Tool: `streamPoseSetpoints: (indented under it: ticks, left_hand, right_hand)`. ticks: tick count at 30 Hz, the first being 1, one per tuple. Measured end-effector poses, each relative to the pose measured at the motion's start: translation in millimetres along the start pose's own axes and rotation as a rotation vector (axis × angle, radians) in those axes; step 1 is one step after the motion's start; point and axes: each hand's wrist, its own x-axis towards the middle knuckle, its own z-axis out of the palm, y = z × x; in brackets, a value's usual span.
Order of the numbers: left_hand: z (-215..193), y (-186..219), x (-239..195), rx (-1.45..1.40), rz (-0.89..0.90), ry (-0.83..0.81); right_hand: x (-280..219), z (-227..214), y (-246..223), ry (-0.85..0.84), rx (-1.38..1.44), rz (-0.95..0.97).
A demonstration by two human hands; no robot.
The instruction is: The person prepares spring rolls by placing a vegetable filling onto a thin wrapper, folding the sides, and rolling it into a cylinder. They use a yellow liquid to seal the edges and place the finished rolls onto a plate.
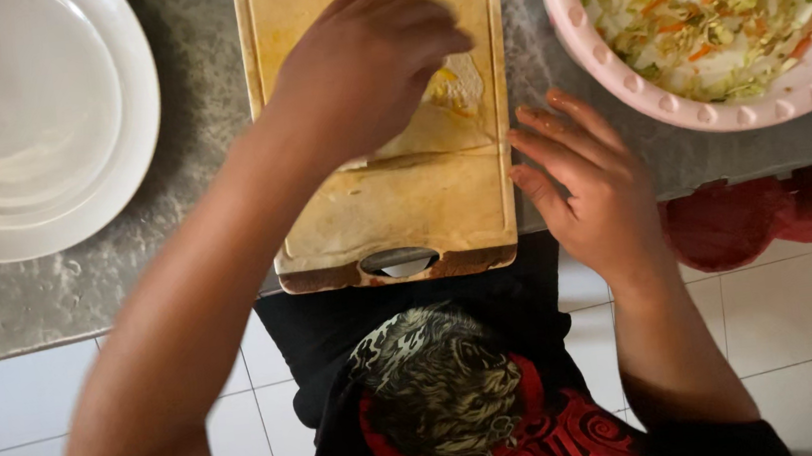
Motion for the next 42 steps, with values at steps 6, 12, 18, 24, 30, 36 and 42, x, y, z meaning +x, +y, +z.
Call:
streamPoseSetpoints:
  ticks: [6,12,18,24,30,36,42]
  left_hand:
    - [33,-20,49,0.101,0.075,-0.465]
    - [32,-24,57,0.155,0.069,-0.623]
    - [29,-27,61,0.055,0.082,-0.504]
    - [6,-26,57,-0.144,-0.116,-0.614]
    - [2,-35,45,-0.264,0.093,-0.418]
    - [-1,-42,39,-0.311,0.193,-0.343]
    - [0,-45,35,-0.319,0.208,-0.332]
  right_hand:
    - [0,-1,-2,0.022,0.015,0.020]
    - [3,2,2,0.002,0.009,0.041]
    - [7,4,1,0.022,-0.003,0.061]
    - [12,17,3,0.072,0.068,0.160]
    - [28,40,5,0.095,0.023,0.122]
    - [27,45,0,0.064,0.142,0.193]
    - [27,45,-27,0.109,0.277,0.463]
